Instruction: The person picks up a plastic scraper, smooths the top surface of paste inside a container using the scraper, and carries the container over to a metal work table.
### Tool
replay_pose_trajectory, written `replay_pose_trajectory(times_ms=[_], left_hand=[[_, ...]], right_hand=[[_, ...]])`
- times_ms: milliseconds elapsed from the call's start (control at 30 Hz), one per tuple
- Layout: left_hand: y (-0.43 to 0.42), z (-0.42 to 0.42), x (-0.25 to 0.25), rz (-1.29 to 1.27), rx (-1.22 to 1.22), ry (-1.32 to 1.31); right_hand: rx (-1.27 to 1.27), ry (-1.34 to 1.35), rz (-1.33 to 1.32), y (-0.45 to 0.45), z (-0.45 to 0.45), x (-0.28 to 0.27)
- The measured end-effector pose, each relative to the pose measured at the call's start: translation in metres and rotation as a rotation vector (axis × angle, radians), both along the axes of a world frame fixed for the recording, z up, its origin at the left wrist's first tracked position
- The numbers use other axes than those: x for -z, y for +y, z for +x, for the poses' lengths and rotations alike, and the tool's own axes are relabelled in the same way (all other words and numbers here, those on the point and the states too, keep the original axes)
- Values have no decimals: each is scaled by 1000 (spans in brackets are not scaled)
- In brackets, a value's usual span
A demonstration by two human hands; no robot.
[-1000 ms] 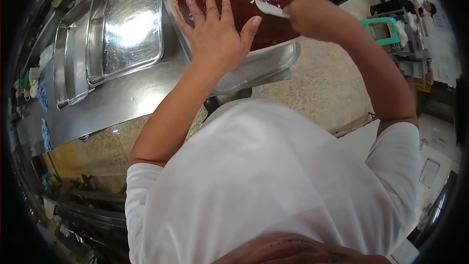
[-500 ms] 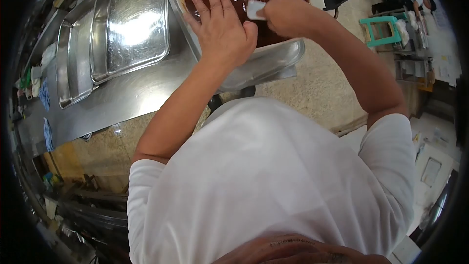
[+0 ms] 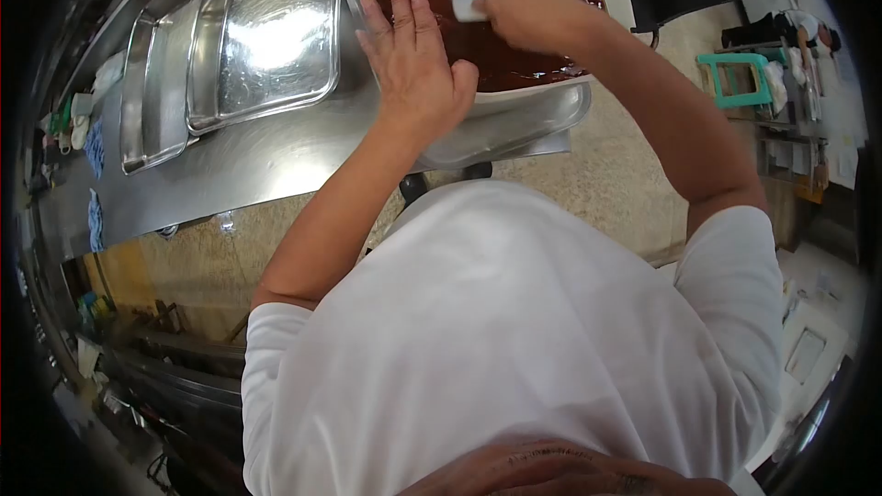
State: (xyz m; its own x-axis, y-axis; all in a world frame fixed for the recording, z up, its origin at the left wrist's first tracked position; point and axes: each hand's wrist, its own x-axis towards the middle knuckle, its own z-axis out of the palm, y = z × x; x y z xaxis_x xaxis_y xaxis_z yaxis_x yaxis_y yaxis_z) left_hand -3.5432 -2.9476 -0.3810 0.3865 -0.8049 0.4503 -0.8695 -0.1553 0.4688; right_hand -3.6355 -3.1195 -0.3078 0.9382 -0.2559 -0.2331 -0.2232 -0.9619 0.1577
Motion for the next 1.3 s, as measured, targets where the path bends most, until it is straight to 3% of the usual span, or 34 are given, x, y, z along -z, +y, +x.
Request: replay_pose_trajectory(times_ms=[167, 233, 300, 367, 500, 600, 700, 800, 900, 933, 967, 1167, 1300], left_hand=[[8, 11, 5, -109, 163, 114], [9, 15, 5, -146, 240, 220], [7, 11, 5, -125, 186, 140], [3, 4, 6, -101, 135, 59], [1, -5, 9, -74, -47, 31], [3, -5, 10, -82, -62, 58], [6, -2, 11, -91, -19, 92], [4, 1, 15, -128, 32, 125], [4, -1, 14, -135, 36, 158], [3, -2, 14, -132, 16, 146], [3, -3, 14, -126, -4, 134], [3, -5, 9, -72, -58, 79], [4, -4, 10, -71, -69, 79]], right_hand=[[-180, -7, 229, 16, -35, -48], [-1, -27, 237, -3, -29, -59], [144, -319, 7, -48, -5, -36], [108, -128, -150, -75, 26, -29], [178, -261, -112, -93, 71, 22], [17, -257, 8, -49, 70, 33], [-249, -178, 118, 5, 22, 11], [-285, -64, 143, 4, -14, -14], [-49, -189, 137, -18, -10, -44], [-13, -150, -6, -31, 6, -44], [23, -110, -146, -47, 22, -40], [136, -359, -149, -104, 92, 43], [-134, -282, -62, -48, 113, 31]])
